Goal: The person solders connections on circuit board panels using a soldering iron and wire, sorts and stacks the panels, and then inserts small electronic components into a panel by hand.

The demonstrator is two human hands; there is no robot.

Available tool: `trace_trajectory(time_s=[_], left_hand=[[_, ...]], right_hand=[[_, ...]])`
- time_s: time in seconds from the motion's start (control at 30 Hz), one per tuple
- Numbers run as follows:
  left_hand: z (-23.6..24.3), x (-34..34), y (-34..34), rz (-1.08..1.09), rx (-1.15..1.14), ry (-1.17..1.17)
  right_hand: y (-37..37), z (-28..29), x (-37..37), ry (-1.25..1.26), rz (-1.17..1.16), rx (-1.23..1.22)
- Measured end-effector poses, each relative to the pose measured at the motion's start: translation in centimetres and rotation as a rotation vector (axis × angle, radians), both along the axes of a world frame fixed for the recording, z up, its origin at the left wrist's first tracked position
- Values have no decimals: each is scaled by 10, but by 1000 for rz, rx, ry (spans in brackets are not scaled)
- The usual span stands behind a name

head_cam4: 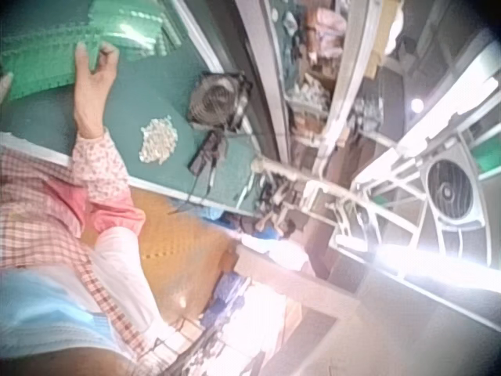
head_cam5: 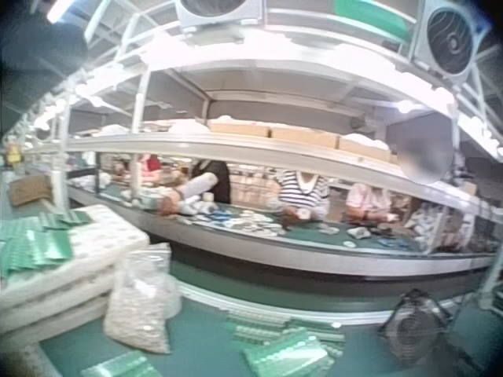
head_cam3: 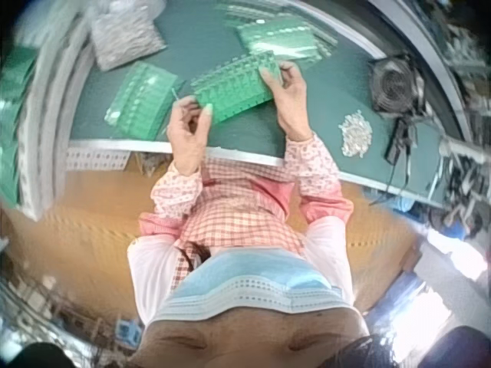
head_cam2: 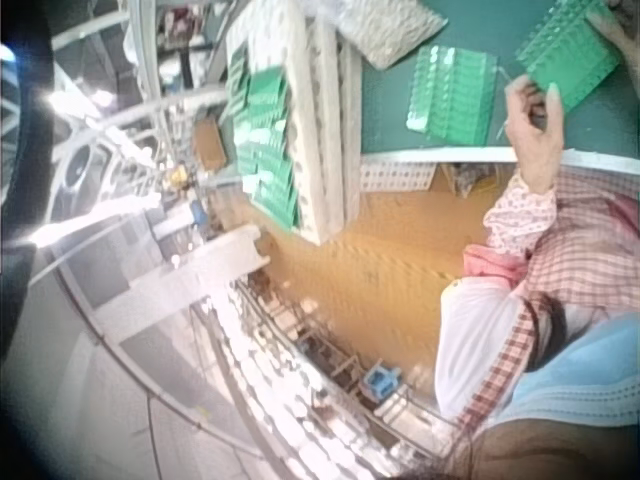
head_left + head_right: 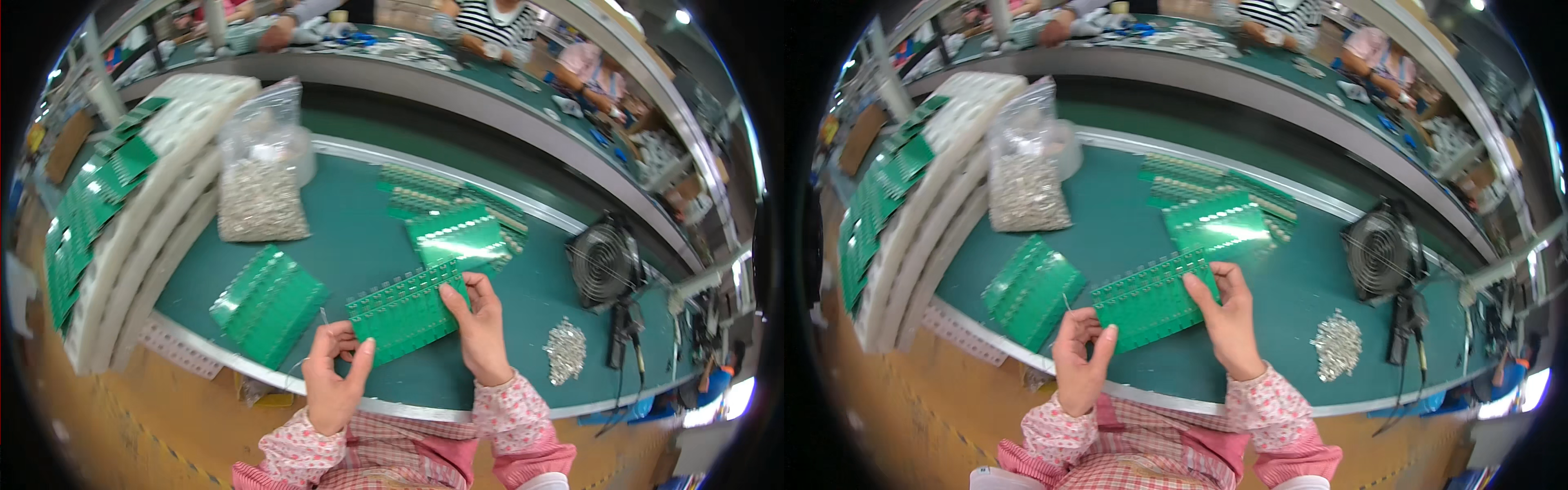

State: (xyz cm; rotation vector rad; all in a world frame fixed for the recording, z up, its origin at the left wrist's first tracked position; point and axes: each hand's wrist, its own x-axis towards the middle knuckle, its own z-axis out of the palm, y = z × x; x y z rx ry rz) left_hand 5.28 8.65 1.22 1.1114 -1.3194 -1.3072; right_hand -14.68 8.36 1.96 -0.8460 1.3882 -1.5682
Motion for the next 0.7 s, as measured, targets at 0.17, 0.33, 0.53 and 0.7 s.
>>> trace_trajectory(time_s=[0.17, 0.33, 0.53, 0.7], left_hand=[[-1, 34, 20, 284, -402, -649], [-10, 68, 25, 454, -364, -864], [-15, 85, 20, 489, -323, -955], [-15, 81, 8, 556, -425, -968]], right_hand=[[-35, -8, 29, -7, 334, 115], [-58, 4, 74, 606, 393, 94], [-58, -14, 91, 1097, 295, -216], [-71, -18, 88, 1103, 295, -229]])
